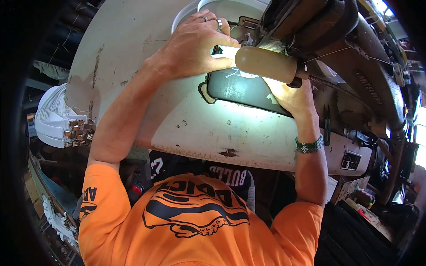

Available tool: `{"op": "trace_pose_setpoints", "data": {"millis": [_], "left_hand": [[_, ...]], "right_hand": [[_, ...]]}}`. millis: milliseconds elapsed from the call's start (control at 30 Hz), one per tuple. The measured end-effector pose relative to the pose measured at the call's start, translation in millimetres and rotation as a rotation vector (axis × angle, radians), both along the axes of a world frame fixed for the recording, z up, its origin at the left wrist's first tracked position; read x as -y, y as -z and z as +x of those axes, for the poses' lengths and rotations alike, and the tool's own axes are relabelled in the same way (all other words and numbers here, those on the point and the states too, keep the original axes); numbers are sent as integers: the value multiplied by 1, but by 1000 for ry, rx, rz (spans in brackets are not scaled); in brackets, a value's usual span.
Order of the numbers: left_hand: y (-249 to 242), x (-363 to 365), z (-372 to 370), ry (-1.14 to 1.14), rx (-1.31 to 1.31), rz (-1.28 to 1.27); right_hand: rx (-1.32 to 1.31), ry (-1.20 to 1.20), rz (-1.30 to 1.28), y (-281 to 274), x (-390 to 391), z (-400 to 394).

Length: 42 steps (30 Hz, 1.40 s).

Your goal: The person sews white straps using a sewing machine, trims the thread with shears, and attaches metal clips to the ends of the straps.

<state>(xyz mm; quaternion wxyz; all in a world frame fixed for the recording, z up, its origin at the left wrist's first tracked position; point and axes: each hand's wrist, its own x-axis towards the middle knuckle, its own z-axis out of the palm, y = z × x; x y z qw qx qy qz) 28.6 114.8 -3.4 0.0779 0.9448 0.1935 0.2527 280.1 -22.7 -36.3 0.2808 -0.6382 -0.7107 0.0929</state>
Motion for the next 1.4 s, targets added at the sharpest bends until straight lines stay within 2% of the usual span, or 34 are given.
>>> {"op": "trace_pose_setpoints", "data": {"millis": [200,267,333,400,467,500,533,567,600,633,667,700,733,767,833,867,933,1000,1067,1100,1133,1200,1300,1400], "left_hand": [[12,0,0,-41,27,55],[7,0,1,-50,-16,37],[-1,4,1,-54,-42,21],[-2,5,0,-41,-36,26],[6,3,0,-18,0,54],[9,3,-1,8,36,56],[9,2,-3,5,10,38],[8,3,-2,10,-13,20],[6,2,-2,23,-35,1],[3,2,-2,41,-57,-4],[3,2,-2,35,-55,-5],[5,2,-1,28,-53,-3],[7,2,-1,16,-51,-3],[6,3,-2,17,-51,5],[4,4,-3,4,-47,20],[6,3,-4,4,-38,25],[10,1,-3,7,-30,34],[9,0,-5,-33,-42,26],[3,3,-2,-20,-93,-8],[2,3,-2,-33,-95,21],[4,3,0,-28,-99,5],[5,1,2,-46,-83,-28],[8,-1,1,-107,-42,62],[0,-3,-3,-156,-86,91]], "right_hand": [[-131,95,-57,0,-1,-2],[-29,117,10,10,-2,8],[134,124,25,-3,1,4],[348,107,-20,-40,26,-14],[66,-56,-285,-115,62,-30],[-48,-161,-213,-148,91,-24],[-69,-309,-279,-186,106,1],[-83,-335,-171,-213,118,31],[-36,-109,62,-228,124,85],[42,216,271,-238,120,143],[98,491,402,-246,107,207],[114,666,420,-245,99,276],[58,755,321,-234,98,339],[390,634,114,-213,111,441],[-472,872,-116,-182,127,429],[-791,909,-138,-186,132,362],[-551,452,184,-158,163,334],[-847,304,480,-134,163,334],[-529,499,520,-133,178,393],[-81,638,459,-137,167,343],[-467,676,496,-140,148,322],[-132,668,562,-136,143,309],[-132,641,669,-119,143,319],[-400,567,237,-160,142,348]]}}
